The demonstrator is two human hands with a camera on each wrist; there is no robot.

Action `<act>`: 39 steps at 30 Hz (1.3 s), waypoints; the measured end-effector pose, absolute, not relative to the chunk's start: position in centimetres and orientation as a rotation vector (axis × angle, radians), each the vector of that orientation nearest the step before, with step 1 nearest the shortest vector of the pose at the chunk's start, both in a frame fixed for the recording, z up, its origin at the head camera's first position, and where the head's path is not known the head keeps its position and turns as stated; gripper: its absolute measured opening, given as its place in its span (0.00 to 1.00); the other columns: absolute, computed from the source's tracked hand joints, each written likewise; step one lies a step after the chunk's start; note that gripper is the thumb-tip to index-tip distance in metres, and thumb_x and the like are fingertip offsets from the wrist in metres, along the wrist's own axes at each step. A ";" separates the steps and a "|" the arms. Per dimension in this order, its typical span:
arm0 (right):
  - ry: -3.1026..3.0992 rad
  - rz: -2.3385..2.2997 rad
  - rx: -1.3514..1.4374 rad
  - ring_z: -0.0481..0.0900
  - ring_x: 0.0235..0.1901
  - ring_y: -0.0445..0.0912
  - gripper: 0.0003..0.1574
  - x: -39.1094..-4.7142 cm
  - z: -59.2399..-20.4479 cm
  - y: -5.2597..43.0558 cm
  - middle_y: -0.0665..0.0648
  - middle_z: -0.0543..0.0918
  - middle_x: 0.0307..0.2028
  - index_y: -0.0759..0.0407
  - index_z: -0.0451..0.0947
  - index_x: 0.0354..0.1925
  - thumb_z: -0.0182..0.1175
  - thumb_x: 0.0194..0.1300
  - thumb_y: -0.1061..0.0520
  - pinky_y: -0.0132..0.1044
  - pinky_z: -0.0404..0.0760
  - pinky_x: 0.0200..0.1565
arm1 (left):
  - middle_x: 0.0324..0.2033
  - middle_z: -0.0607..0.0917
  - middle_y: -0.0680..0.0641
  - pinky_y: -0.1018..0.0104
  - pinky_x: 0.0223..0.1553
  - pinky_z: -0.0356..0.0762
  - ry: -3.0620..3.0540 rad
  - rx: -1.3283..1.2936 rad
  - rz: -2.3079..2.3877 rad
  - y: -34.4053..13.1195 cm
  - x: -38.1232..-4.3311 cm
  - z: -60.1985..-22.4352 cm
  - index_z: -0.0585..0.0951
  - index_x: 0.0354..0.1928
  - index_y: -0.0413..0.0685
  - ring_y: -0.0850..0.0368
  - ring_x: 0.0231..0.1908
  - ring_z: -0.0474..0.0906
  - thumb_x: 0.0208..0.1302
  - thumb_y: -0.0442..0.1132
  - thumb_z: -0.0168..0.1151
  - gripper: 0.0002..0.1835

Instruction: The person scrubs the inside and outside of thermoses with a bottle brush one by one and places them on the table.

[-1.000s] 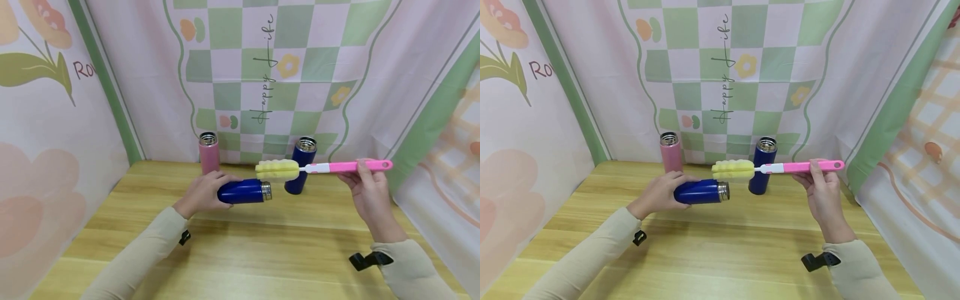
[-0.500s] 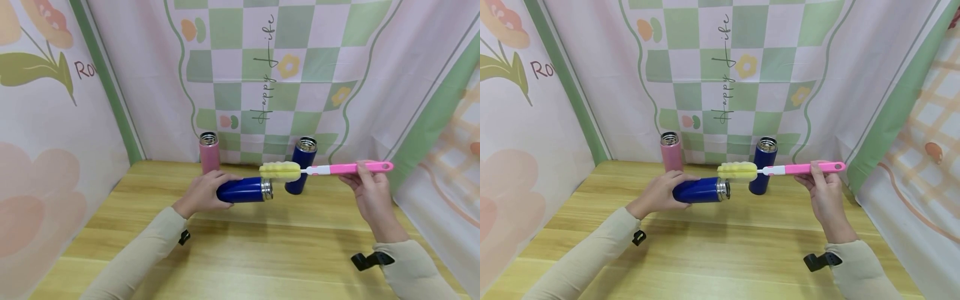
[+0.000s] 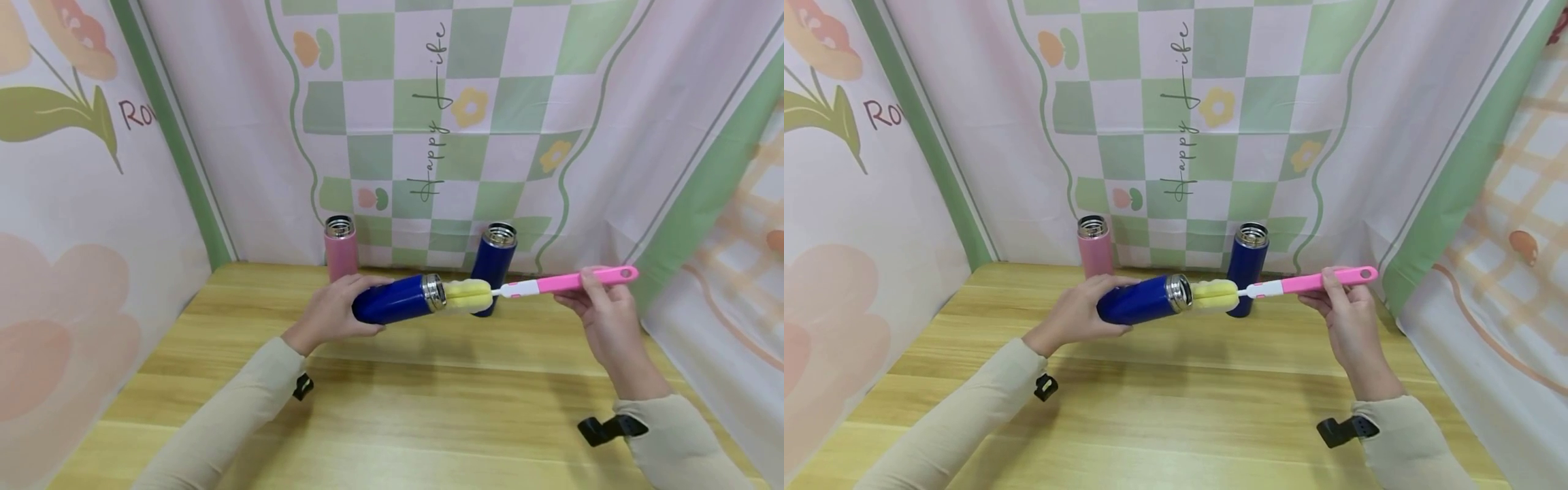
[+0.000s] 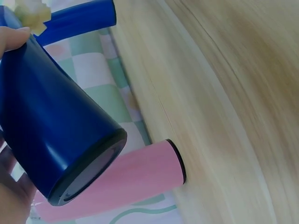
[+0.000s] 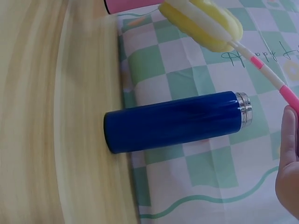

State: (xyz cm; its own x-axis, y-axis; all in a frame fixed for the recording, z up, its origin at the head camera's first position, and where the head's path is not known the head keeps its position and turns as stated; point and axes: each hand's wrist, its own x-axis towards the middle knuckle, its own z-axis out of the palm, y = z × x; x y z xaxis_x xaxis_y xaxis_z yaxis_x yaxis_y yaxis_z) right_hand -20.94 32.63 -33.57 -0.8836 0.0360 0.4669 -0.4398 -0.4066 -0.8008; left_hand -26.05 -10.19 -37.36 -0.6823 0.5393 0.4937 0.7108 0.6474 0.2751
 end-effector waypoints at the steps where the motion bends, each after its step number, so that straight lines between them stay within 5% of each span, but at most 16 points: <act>1: -1.514 2.357 0.551 0.86 0.39 0.50 0.06 -20.9 -33.6 32.6 0.63 0.84 0.40 0.68 0.68 0.45 0.50 0.77 0.63 0.37 0.83 0.45 | 0.55 0.82 0.54 0.52 0.48 0.78 -2.500 -0.987 -0.658 -10.2 -26.1 -37.3 0.73 0.67 0.73 0.57 0.52 0.77 0.47 0.60 0.77 0.42; 39: -1.376 2.417 0.576 0.86 0.36 0.52 0.07 -20.7 -33.4 33.3 0.66 0.84 0.38 0.69 0.67 0.43 0.46 0.79 0.64 0.38 0.84 0.42 | 0.47 0.85 0.54 0.53 0.41 0.80 -2.568 -0.780 -0.957 -9.3 -26.1 -37.8 0.73 0.66 0.72 0.59 0.43 0.81 0.45 0.60 0.79 0.43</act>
State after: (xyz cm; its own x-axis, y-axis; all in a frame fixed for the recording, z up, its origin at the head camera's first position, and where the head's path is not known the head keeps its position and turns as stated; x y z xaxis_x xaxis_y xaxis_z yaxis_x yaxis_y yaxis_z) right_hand -20.65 33.27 -33.38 -0.8745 0.0607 0.4813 -0.4449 -0.4959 -0.7458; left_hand -26.12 -9.32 -37.81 -0.8108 0.3865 0.4397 0.5800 0.6322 0.5138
